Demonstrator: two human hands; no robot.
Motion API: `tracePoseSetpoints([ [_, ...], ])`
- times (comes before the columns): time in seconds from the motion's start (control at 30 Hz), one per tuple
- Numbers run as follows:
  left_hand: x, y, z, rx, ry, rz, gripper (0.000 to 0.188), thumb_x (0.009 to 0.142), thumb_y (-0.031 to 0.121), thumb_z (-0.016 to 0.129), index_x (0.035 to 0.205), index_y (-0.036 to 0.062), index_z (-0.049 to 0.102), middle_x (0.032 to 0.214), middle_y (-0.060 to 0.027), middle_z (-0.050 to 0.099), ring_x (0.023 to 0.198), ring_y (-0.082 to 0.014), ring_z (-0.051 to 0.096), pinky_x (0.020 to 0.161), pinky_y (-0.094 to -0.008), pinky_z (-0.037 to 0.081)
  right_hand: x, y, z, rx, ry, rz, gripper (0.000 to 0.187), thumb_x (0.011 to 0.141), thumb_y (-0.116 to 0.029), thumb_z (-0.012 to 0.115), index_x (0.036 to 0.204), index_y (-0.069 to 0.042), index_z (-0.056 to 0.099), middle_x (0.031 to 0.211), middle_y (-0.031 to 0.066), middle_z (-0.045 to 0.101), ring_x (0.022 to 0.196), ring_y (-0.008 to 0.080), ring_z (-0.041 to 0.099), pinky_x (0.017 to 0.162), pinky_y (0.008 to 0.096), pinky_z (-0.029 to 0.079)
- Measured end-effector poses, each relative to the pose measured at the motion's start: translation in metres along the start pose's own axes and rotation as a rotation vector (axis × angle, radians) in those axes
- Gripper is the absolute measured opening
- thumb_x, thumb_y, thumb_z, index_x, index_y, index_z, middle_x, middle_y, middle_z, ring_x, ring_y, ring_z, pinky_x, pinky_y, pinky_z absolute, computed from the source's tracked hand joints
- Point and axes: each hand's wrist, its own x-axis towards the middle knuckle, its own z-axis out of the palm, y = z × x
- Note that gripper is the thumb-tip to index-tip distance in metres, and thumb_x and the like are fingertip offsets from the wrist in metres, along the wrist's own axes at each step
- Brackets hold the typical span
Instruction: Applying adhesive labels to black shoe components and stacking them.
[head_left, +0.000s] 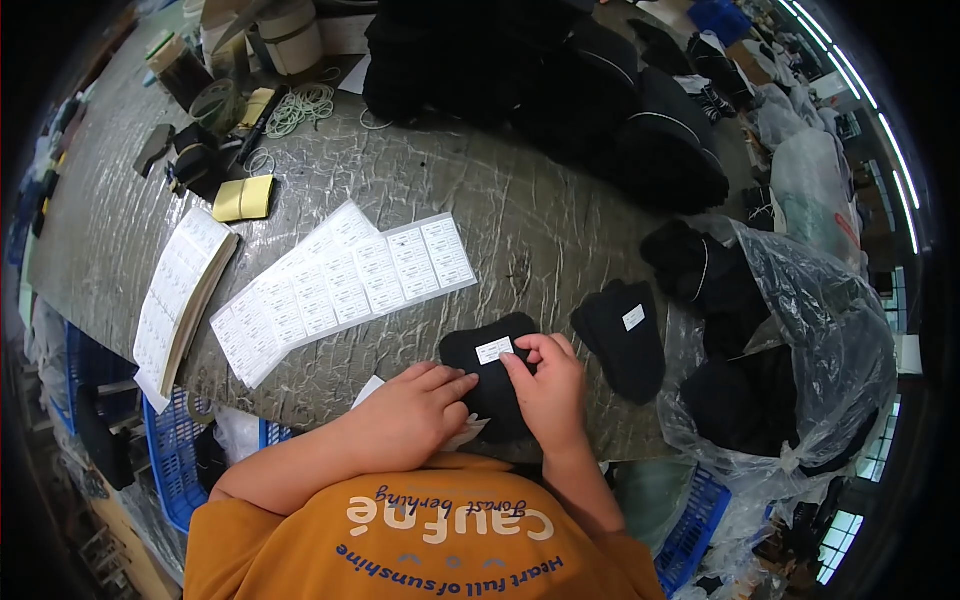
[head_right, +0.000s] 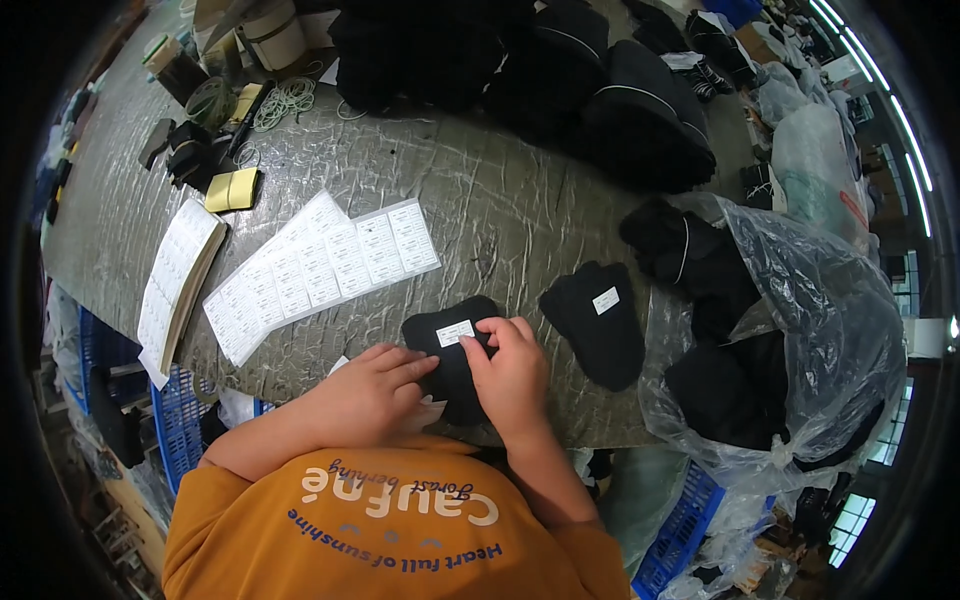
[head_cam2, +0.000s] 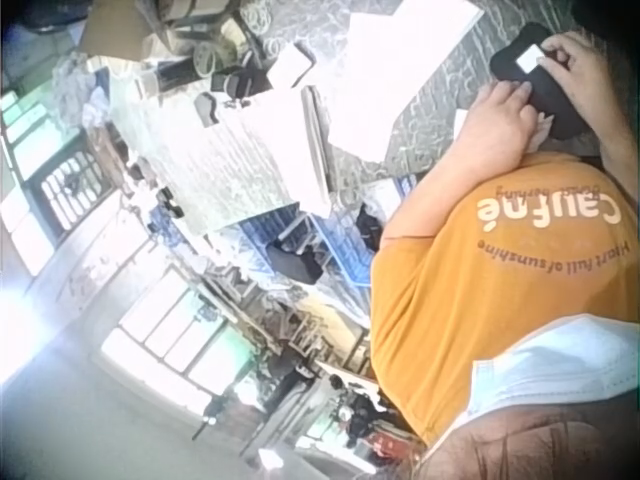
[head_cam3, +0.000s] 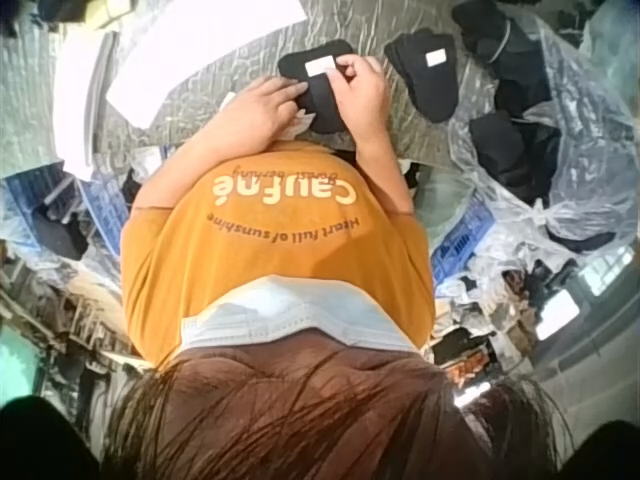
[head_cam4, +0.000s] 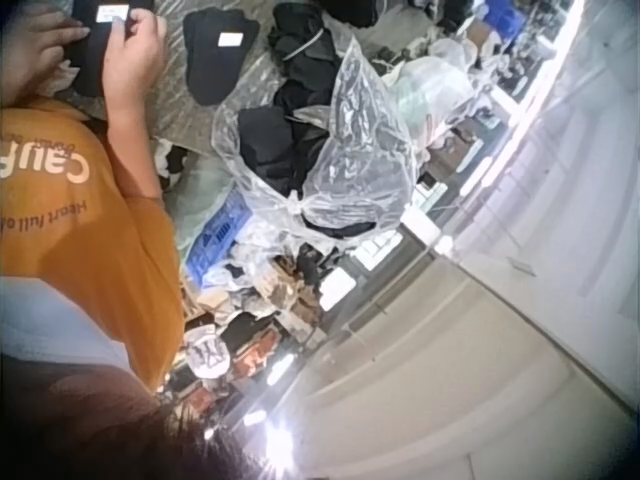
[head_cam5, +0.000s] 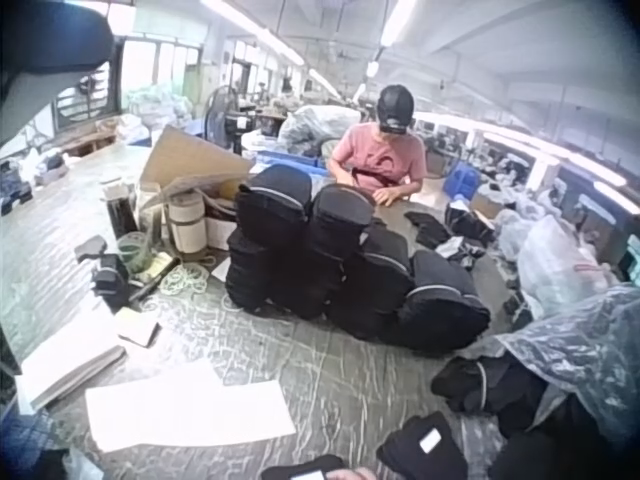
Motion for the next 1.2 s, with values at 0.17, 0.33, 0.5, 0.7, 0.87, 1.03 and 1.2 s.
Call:
tracePoseSetpoints([
  [0.17, 0.001, 0.000, -0.001, 0.015, -0.019, -0.007, 0.020, 0.078, 0.016, 0.060, 0.077, -0.0037, 0.058, 0.129, -0.0234, 0.056, 0.116, -0.0371, 0.053, 0.100, -0.0454, 0.041, 0.000, 0.001, 0.004, 0.008, -0.030, -0.023, 0.013, 0.077, -0.008, 0.072, 0.083, -0.003, 0.062, 0.081, 0.0087, 0.058, 0.073, 0.0244, 0.059, 0.065, 0.0360, 0.048],
  [0.33, 0.000, 0.000, 0.001, 0.000, -0.008, -0.023, 0.021, 0.079, 0.017, 0.060, 0.077, -0.0035, 0.058, 0.129, -0.0234, 0.056, 0.116, -0.0374, 0.053, 0.100, -0.0454, 0.041, -0.009, 0.007, 0.006, 0.025, -0.007, -0.225, 0.011, 0.079, -0.002, 0.068, 0.082, -0.002, 0.058, 0.079, 0.0102, 0.058, 0.069, 0.0261, 0.059, 0.061, 0.0362, 0.047],
  [0.5, 0.000, -0.003, 0.003, 0.000, -0.018, -0.023, 0.024, 0.081, 0.020, 0.060, 0.078, -0.0033, 0.060, 0.130, -0.0234, 0.055, 0.117, -0.0373, 0.052, 0.100, -0.0448, 0.041, -0.016, 0.014, 0.007, 0.319, 0.093, 0.007, 0.011, 0.084, 0.003, 0.064, 0.081, -0.002, 0.055, 0.067, 0.0027, 0.052, 0.056, 0.0114, 0.046, 0.052, 0.0258, 0.039],
  [0.7, 0.001, 0.000, 0.002, 0.007, -0.042, -0.033, 0.026, 0.083, 0.021, 0.059, 0.079, -0.0040, 0.060, 0.131, -0.0237, 0.055, 0.120, -0.0374, 0.051, 0.102, -0.0453, 0.039, -0.013, 0.011, 0.003, 0.433, 0.048, 0.082, 0.012, 0.085, 0.003, 0.065, 0.081, -0.003, 0.055, 0.065, -0.0036, 0.047, 0.059, 0.0039, 0.040, 0.053, 0.0221, 0.036],
  [0.87, 0.000, 0.000, 0.001, 0.009, -0.033, -0.036, 0.026, 0.083, 0.021, 0.059, 0.080, -0.0040, 0.060, 0.131, -0.0240, 0.054, 0.121, -0.0380, 0.050, 0.103, -0.0457, 0.039, -0.011, 0.007, 0.002, 0.422, -0.018, 0.085, 0.012, 0.085, 0.003, 0.064, 0.080, -0.003, 0.054, 0.064, -0.0041, 0.046, 0.058, 0.0032, 0.039, 0.052, 0.0215, 0.035],
  [1.03, 0.001, 0.000, 0.002, 0.017, -0.039, -0.027, 0.026, 0.084, 0.021, 0.058, 0.080, -0.0041, 0.061, 0.131, -0.0240, 0.054, 0.120, -0.0386, 0.050, 0.103, -0.0458, 0.039, -0.006, 0.001, 0.003, 0.396, -0.050, 0.150, 0.011, 0.085, 0.003, 0.063, 0.079, -0.002, 0.055, 0.062, -0.0059, 0.045, 0.057, 0.0012, 0.037, 0.049, 0.0209, 0.032],
  [1.2, 0.001, 0.000, 0.004, 0.002, -0.018, -0.024, 0.027, 0.085, 0.023, 0.058, 0.080, -0.0042, 0.061, 0.129, -0.0247, 0.056, 0.119, -0.0388, 0.051, 0.103, -0.0454, 0.039, -0.004, -0.001, 0.004, 0.356, -0.107, 0.175, 0.011, 0.086, 0.004, 0.063, 0.081, -0.003, 0.056, 0.065, -0.0081, 0.048, 0.057, -0.0023, 0.039, 0.049, 0.0166, 0.031],
])
